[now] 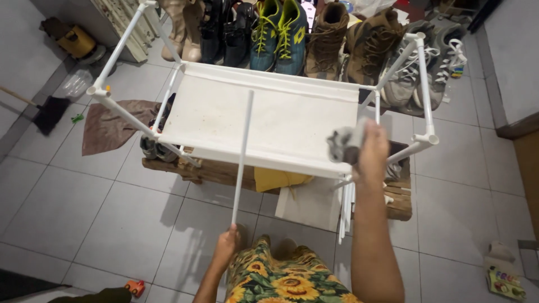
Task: Cleaning the fabric shelves and assembling the frame of a portable shoe rack
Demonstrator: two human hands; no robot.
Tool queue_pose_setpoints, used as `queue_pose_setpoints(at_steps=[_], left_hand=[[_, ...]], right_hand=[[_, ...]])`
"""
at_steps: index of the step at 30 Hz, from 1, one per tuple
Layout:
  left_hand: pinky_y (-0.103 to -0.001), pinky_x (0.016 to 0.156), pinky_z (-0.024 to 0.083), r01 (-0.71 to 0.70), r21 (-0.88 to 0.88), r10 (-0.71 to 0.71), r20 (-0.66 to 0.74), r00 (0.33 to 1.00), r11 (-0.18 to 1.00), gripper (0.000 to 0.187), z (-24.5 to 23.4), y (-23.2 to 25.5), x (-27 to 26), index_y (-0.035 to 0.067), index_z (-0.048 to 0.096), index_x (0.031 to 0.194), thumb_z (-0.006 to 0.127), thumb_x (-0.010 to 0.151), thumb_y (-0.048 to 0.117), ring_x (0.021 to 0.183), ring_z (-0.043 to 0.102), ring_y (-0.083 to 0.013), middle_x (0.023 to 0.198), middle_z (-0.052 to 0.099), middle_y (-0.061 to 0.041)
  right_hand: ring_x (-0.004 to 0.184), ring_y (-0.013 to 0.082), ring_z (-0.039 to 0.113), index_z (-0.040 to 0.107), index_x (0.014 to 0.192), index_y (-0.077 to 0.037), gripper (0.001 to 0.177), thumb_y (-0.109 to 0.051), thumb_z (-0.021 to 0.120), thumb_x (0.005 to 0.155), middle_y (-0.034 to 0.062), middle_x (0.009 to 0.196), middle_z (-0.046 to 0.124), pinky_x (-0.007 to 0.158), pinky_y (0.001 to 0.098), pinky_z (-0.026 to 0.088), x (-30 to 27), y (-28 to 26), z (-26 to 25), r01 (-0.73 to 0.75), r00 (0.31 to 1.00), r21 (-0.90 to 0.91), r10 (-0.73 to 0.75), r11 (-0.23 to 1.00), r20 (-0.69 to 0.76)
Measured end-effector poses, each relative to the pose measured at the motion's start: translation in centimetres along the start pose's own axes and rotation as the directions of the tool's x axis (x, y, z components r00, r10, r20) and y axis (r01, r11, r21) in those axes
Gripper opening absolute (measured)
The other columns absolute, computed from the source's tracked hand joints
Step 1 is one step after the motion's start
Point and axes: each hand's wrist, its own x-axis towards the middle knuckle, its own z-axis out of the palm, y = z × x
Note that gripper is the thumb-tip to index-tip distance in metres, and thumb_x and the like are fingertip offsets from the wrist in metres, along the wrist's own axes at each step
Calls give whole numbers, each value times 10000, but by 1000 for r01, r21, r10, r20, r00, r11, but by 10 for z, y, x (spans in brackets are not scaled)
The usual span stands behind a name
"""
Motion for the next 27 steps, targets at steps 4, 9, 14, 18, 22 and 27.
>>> queue_pose_setpoints(at_steps=[4,9,14,18,22,27], left_hand=[[-275,457,248,-36,-78,28,-101,995,996,541,9,-15,15,179,388,539,434,905,575,469,321,-91,500,367,39],[-264,436,215,-71,-150,66,-36,997,986,534,45,44,-6,189,342,557,427,900,590,434,277,-87,487,326,55],[-261,456,214,-212,-343,244,54,968,915,564,69,92,-6,168,285,520,407,948,513,423,275,-94,466,292,22],[-264,441,199,-279,-368,343,120,932,887,534,82,134,0,171,269,569,375,953,527,433,234,-96,503,242,29],[-224,424,315,-406,-190,434,134,891,894,522,107,167,12,146,434,533,405,1024,318,392,350,-109,395,404,8],[-256,441,466,-403,-292,470,215,856,868,316,135,203,-15,85,504,730,487,999,250,459,556,-136,510,493,-30]], right_hand=[[839,167,630,578,1098,-90,204,-172,530,918,71,942,636,666,305,535,43,70,14,-136,976,114,113,984,187],[1064,204,588,343,1401,-139,522,-185,465,895,102,1154,589,834,394,516,8,31,45,-223,910,-61,230,973,345],[1311,198,411,300,1439,-201,575,-283,480,900,80,1480,386,981,402,405,-4,43,22,29,890,-350,135,936,436],[1047,156,584,579,1231,-133,337,-223,470,925,20,1210,637,924,307,489,-61,20,5,178,792,-627,268,759,549],[777,201,638,688,1171,-137,295,-198,596,897,106,833,721,732,340,524,-86,44,-25,279,638,-478,211,833,741],[1226,352,501,445,1378,-29,580,-13,574,813,213,1327,538,1010,479,406,-113,42,-51,198,558,-476,301,857,774]])
